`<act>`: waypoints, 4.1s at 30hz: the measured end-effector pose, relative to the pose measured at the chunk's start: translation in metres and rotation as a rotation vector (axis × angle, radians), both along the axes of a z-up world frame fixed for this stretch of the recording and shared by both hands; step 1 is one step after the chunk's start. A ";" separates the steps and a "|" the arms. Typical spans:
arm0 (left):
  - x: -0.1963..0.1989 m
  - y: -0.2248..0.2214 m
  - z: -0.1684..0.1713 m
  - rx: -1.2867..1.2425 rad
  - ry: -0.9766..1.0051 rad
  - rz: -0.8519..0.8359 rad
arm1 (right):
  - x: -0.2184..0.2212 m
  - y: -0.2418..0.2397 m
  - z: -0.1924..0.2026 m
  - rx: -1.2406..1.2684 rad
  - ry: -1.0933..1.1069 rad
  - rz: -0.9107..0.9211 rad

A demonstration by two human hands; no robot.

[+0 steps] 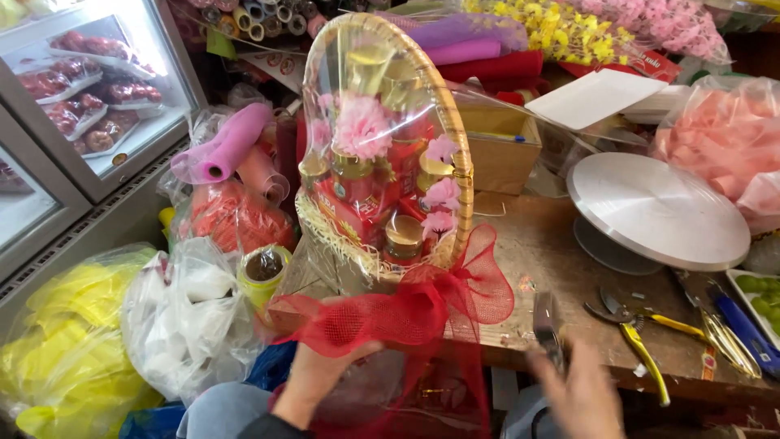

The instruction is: Attaching a red mesh decorative wrap to a gift basket and securing it with a stapler

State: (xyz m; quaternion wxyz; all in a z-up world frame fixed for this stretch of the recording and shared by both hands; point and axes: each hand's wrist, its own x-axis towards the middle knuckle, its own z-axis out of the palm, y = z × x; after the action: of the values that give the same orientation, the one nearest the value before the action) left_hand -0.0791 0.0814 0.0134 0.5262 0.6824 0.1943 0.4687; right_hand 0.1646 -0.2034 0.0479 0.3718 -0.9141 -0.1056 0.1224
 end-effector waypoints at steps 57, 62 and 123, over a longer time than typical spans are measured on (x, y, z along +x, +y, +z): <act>-0.017 -0.084 0.043 -0.013 0.058 0.049 | -0.136 0.098 -0.001 0.633 -0.225 0.784; -0.012 -0.095 0.034 -0.059 0.033 -0.103 | -0.112 0.094 -0.020 0.603 -0.097 0.833; 0.059 -0.055 0.081 -0.483 0.386 0.025 | 0.074 -0.002 -0.013 -0.538 -0.386 0.241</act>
State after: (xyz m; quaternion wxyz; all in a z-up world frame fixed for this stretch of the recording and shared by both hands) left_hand -0.0196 0.0261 0.0945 0.6208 0.6117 0.4046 0.2771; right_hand 0.2390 -0.2056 0.0349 0.0738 -0.9666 -0.2448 0.0137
